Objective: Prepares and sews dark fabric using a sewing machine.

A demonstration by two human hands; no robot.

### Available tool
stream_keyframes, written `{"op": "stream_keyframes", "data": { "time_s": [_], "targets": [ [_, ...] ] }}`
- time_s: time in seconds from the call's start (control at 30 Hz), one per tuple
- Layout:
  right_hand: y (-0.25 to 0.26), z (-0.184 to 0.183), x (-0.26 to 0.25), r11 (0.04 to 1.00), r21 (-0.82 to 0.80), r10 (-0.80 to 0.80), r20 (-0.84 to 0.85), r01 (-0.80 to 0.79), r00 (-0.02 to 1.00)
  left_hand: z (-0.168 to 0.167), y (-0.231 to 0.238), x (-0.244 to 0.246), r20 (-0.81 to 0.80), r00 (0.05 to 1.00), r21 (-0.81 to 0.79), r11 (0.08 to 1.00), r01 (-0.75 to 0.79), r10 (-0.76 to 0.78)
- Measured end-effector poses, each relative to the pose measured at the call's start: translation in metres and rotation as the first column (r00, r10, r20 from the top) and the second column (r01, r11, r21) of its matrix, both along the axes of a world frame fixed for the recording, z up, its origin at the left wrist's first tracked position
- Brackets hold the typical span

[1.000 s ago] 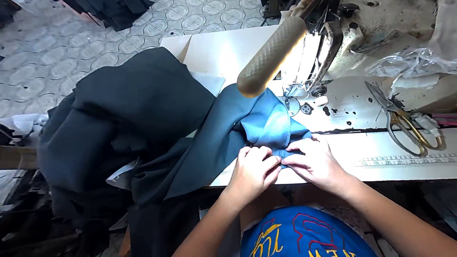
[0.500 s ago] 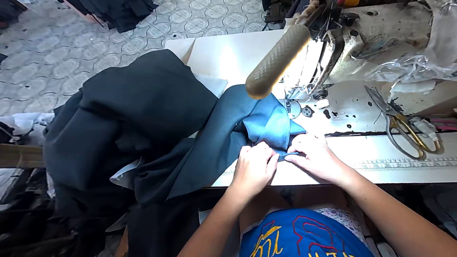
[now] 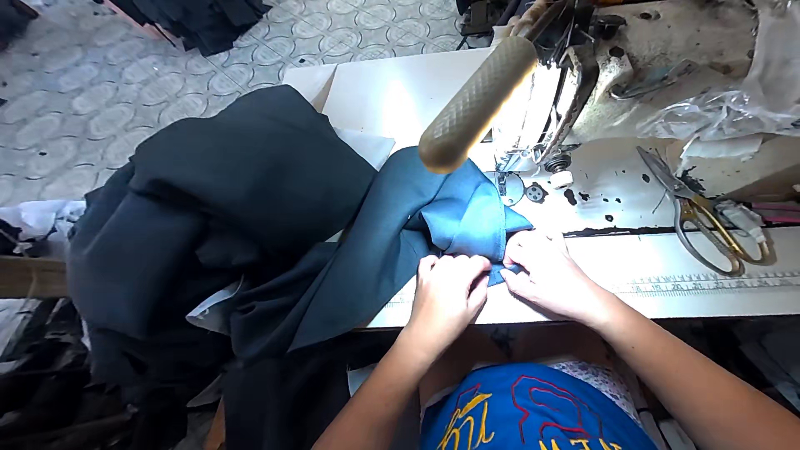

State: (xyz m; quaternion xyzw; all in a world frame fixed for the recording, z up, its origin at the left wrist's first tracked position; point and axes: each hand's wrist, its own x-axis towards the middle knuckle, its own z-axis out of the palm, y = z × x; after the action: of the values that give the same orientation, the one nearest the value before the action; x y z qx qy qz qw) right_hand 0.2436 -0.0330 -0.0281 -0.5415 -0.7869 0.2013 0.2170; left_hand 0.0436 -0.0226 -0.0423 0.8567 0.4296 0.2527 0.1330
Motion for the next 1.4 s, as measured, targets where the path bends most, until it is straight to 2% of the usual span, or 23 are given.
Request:
{"op": "stream_keyframes", "data": {
  "time_s": [0.07,0.1,0.17,0.2,0.23,0.3,0.37,0.4,0.47,0.53,0.6,0.67,0.73,0.8,0.87,0.97,1.1,1.23,1.33,1.4],
  "targets": [
    [-0.003,-0.001,-0.002,0.996,0.086,-0.02,0.028,0.017,0.999,-0.004,-0.003,-0.002,-0.016,0.999,0.089,0.995,0.043,-0.041],
    [-0.008,-0.003,-0.003,0.979,0.205,-0.039,0.076,0.022,0.996,-0.003,-0.006,-0.002,-0.051,0.998,0.136,0.989,0.051,-0.045],
    [-0.016,-0.016,-0.003,0.83,0.558,-0.134,0.204,-0.003,0.97,0.003,-0.014,0.002,-0.173,0.985,0.208,0.976,0.061,-0.025],
    [-0.02,-0.022,-0.001,0.759,0.65,-0.16,0.228,-0.027,0.96,0.009,-0.021,0.007,-0.264,0.964,0.23,0.97,0.077,-0.014],
    [-0.023,-0.026,0.001,0.728,0.684,-0.162,0.235,-0.045,0.958,0.016,-0.028,0.013,-0.372,0.928,0.247,0.963,0.111,-0.012],
    [-0.026,-0.029,0.006,0.767,0.641,-0.147,0.225,-0.033,0.963,0.036,-0.04,0.027,-0.584,0.811,0.265,0.937,0.227,-0.031],
    [-0.027,-0.028,0.008,0.833,0.553,-0.108,0.152,0.006,0.982,0.065,-0.033,0.039,-0.729,0.659,0.108,0.918,0.38,-0.187],
    [-0.026,-0.026,0.01,0.855,0.518,-0.095,0.112,0.023,0.989,0.076,-0.015,0.043,-0.694,0.64,-0.002,0.89,0.456,-0.33],
    [-0.023,-0.022,0.013,0.908,0.417,-0.054,0.027,0.037,0.998,0.073,0.036,0.037,-0.464,0.674,-0.161,0.803,0.575,-0.575],
    [-0.019,-0.021,0.016,0.943,0.328,-0.031,-0.055,0.048,0.998,0.05,0.071,0.018,-0.246,0.72,-0.302,0.757,0.58,-0.649],
    [-0.013,-0.019,0.017,0.965,0.258,-0.022,-0.091,0.045,0.996,0.025,0.065,0.002,-0.064,0.855,-0.277,0.832,0.48,-0.515],
    [-0.008,-0.017,0.018,0.983,0.184,0.0,-0.092,0.017,0.996,0.013,0.03,0.005,-0.03,0.966,-0.122,0.96,0.253,-0.258],
    [-0.001,-0.013,0.02,0.993,0.115,0.052,-0.088,-0.041,0.995,0.008,0.003,0.018,-0.082,0.995,0.04,0.998,0.055,-0.052],
    [0.013,-0.008,0.023,0.988,0.124,0.097,-0.037,-0.092,0.995,0.005,-0.001,0.029,-0.144,0.989,0.153,0.988,-0.017,0.039],
    [0.028,-0.002,0.028,0.989,0.1,0.112,0.015,-0.113,0.994,0.01,0.012,0.037,-0.194,0.981,0.127,0.992,-0.002,0.027],
    [0.057,0.008,0.033,0.999,0.008,0.046,0.04,-0.047,0.998,0.03,0.041,0.047,-0.316,0.948,-0.08,0.997,0.006,-0.031],
    [0.089,0.011,0.037,0.981,-0.128,-0.137,0.065,0.144,0.988,0.031,0.074,0.063,-0.31,0.95,-0.085,0.995,-0.06,0.03],
    [0.107,0.013,0.044,0.932,-0.299,-0.219,-0.007,0.207,0.976,0.021,0.084,0.062,-0.237,0.971,-0.027,0.998,-0.049,0.042],
    [0.117,-0.005,0.041,0.948,-0.218,-0.244,-0.029,0.232,0.969,0.016,0.081,0.059,-0.213,0.977,0.033,0.999,-0.024,0.031],
    [0.113,-0.002,0.04,0.945,-0.229,-0.259,-0.092,0.233,0.961,0.015,0.08,0.057,-0.203,0.979,0.06,0.998,-0.007,0.019]
  ]
}}
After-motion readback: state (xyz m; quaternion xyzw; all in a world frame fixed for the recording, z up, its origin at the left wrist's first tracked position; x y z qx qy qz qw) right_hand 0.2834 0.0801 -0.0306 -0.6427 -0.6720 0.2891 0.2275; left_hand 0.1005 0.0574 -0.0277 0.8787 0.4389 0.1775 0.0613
